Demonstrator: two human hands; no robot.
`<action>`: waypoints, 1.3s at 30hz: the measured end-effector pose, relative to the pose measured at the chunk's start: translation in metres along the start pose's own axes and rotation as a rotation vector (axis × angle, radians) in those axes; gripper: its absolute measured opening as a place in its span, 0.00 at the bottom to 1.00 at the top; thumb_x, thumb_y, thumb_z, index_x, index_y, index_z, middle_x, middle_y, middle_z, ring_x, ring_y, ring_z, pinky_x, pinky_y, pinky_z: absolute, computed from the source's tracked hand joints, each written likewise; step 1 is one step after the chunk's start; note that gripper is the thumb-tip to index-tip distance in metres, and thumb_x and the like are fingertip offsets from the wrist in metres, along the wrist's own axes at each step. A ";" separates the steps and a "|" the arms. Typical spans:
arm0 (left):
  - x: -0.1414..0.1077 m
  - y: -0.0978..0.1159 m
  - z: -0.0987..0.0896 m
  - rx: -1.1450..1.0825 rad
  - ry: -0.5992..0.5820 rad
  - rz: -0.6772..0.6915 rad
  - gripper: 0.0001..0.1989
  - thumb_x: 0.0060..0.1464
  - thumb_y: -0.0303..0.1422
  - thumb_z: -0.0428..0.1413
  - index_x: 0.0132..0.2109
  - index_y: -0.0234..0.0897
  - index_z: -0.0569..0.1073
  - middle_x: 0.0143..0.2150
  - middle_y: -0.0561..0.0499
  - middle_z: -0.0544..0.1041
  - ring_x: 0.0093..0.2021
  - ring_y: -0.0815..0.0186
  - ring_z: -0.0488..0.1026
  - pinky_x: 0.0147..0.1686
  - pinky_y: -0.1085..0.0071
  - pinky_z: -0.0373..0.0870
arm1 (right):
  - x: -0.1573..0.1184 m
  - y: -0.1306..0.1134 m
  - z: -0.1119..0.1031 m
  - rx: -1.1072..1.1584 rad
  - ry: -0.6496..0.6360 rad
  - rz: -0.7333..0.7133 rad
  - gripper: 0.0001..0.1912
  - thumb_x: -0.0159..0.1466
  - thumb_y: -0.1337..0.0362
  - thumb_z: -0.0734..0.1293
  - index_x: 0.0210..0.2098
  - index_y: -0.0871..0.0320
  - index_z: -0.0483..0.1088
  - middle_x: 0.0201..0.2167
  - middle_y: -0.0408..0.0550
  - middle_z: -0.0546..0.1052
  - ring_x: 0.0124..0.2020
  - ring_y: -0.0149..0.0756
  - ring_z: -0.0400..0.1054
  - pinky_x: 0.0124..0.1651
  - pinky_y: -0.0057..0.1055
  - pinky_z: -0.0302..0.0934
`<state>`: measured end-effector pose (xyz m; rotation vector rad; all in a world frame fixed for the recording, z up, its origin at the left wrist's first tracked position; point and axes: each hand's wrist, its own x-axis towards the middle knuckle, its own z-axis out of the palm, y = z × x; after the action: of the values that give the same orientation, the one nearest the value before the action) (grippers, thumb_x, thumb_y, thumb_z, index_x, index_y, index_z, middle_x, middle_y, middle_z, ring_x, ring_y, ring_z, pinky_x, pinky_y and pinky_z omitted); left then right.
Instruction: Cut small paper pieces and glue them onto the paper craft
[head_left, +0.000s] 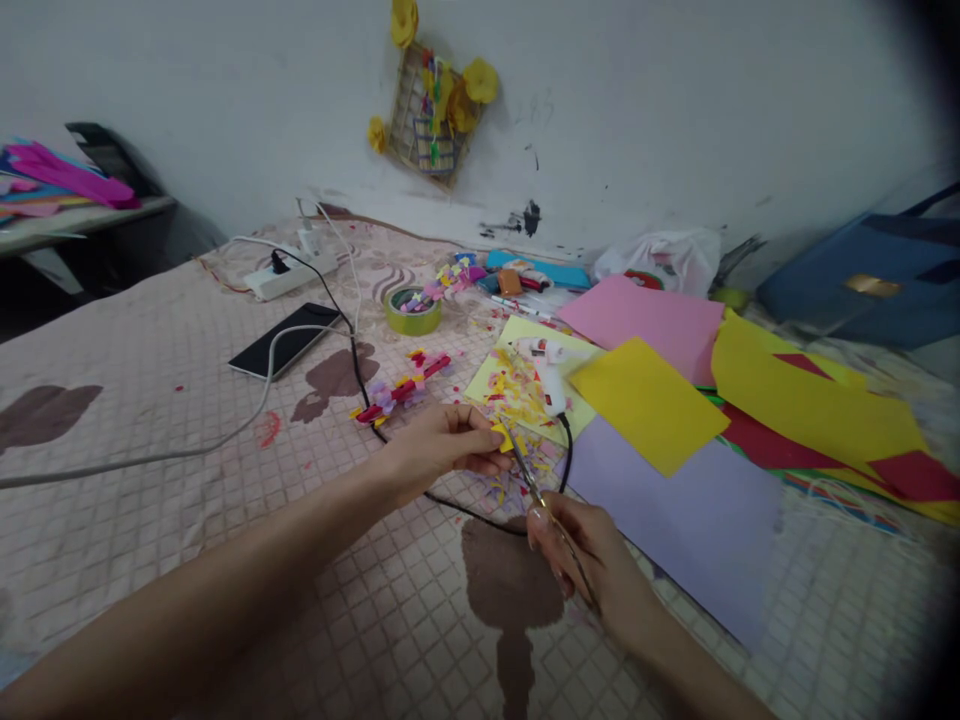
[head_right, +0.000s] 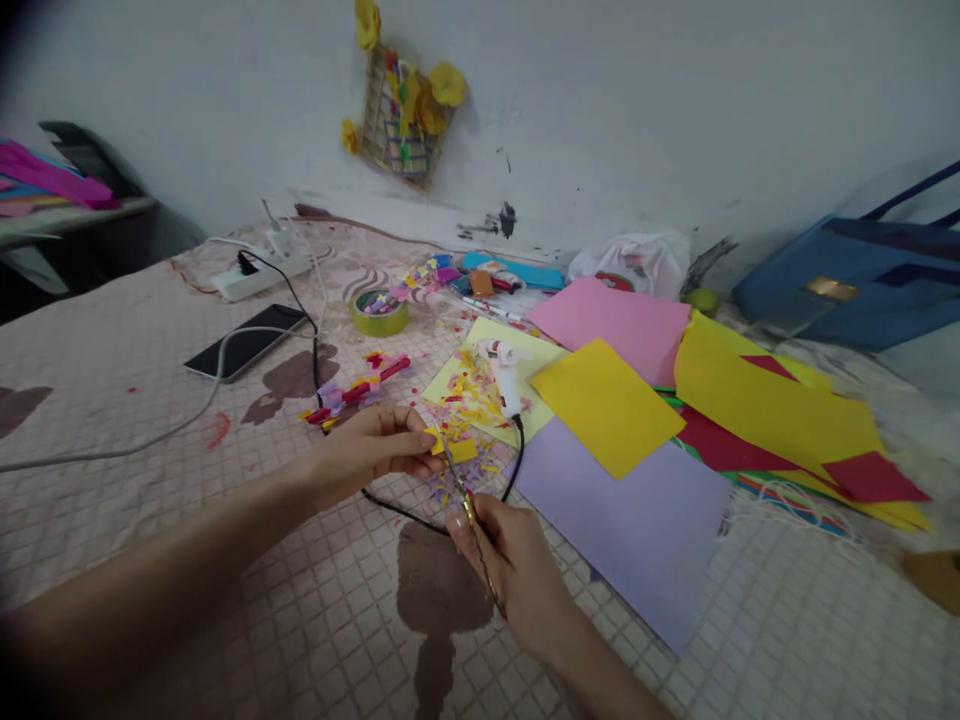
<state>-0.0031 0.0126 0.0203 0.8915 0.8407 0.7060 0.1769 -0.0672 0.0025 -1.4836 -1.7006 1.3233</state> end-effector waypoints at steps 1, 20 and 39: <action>0.000 0.000 0.000 0.001 -0.002 0.000 0.10 0.43 0.31 0.62 0.27 0.30 0.68 0.26 0.47 0.78 0.26 0.71 0.75 0.31 0.75 0.70 | 0.000 0.000 0.000 0.003 0.000 -0.001 0.23 0.62 0.46 0.54 0.21 0.57 0.58 0.15 0.38 0.57 0.16 0.26 0.52 0.17 0.24 0.47; -0.002 -0.001 0.000 0.043 -0.020 0.004 0.12 0.42 0.33 0.63 0.28 0.31 0.67 0.27 0.49 0.78 0.27 0.72 0.74 0.33 0.74 0.69 | 0.006 0.002 0.003 0.281 0.085 0.051 0.23 0.59 0.44 0.57 0.23 0.58 0.61 0.13 0.35 0.57 0.12 0.24 0.51 0.15 0.22 0.49; -0.005 -0.015 0.011 0.338 -0.126 0.090 0.13 0.51 0.39 0.55 0.35 0.32 0.69 0.29 0.52 0.72 0.29 0.72 0.69 0.32 0.74 0.66 | 0.014 -0.003 -0.004 0.303 0.254 -0.059 0.09 0.59 0.58 0.61 0.27 0.58 0.62 0.12 0.35 0.62 0.13 0.25 0.53 0.17 0.23 0.47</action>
<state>0.0064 -0.0025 0.0129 1.2706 0.8235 0.5871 0.1753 -0.0522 0.0032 -1.3494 -1.3097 1.2391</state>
